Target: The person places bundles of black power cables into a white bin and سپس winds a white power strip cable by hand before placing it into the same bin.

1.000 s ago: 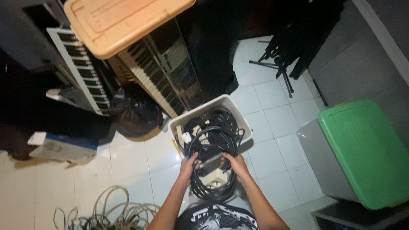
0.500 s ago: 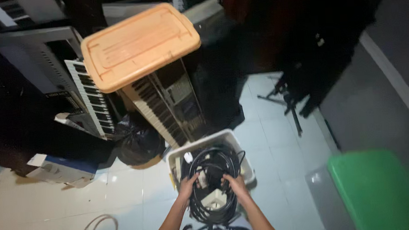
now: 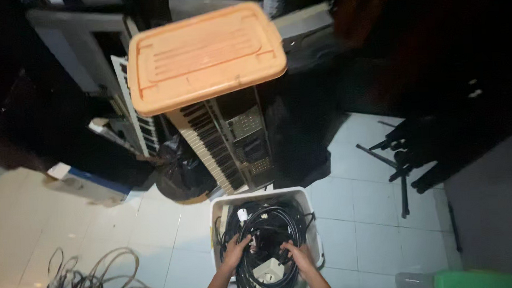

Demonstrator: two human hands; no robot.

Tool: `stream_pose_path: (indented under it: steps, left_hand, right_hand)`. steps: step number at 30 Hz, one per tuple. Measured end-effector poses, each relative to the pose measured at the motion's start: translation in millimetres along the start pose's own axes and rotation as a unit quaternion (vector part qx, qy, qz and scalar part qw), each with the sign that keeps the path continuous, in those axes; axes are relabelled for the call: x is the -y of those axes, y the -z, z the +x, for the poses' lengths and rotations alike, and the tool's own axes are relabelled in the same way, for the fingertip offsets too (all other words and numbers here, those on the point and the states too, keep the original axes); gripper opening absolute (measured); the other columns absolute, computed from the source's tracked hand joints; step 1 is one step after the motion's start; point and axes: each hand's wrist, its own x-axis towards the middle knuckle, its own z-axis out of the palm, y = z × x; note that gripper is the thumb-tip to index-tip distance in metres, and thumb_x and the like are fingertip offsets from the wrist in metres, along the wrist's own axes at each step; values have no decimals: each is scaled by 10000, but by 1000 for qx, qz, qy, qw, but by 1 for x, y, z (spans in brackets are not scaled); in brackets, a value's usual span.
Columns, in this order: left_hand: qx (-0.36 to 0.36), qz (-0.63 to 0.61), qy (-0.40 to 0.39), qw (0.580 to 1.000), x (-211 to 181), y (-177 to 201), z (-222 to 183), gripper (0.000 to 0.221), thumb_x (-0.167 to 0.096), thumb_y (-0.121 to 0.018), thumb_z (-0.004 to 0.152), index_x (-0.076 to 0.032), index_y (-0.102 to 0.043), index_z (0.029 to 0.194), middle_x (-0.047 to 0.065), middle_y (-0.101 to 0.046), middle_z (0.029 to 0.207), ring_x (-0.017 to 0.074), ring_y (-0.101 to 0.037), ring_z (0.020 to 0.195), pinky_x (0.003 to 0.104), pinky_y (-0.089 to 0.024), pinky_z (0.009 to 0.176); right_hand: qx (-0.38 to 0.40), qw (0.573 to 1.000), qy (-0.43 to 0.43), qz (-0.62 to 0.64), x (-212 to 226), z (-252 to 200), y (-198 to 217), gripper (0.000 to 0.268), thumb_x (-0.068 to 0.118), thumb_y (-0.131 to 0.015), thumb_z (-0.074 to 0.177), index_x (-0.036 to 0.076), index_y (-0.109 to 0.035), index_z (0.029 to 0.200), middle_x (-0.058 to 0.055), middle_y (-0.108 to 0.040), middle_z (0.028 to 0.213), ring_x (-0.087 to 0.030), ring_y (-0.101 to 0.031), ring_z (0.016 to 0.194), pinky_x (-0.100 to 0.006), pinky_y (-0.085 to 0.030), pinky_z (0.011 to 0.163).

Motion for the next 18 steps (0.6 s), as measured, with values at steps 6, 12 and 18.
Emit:
stream_pose_path:
  steps: [6,12,18]
  left_hand:
    - [55,-170,72,981,24,5,52,683,-566,-335,1044,-31,-752,1119,171,-735,926,217,-690,776,351,-557,750]
    - [5,70,-12,997,72,2,124,711,-602,-371,1030,-42,-545,1433,144,-564,1458,260,-547,1323,355,-370,1131]
    - [53,174,-28,983,122,-14,203,717,-576,-403,1023,-13,-520,1451,207,-547,1479,357,-497,1390,403,-356,1165]
  right_hand:
    - [-22,996,-67,-46,-19,56,-19,257,262,-757,834,40,-780,963,-78,-770,844,-163,-607,641,-331,-497,599]
    - [-2,990,-139,-4,-66,122,-30,315,306,-717,904,24,-810,1010,-65,-744,849,-143,-591,673,-317,-480,643]
    - [5,973,-119,196,-133,175,-21,268,286,-641,936,44,-750,965,-51,-726,847,-168,-654,750,-337,-519,696]
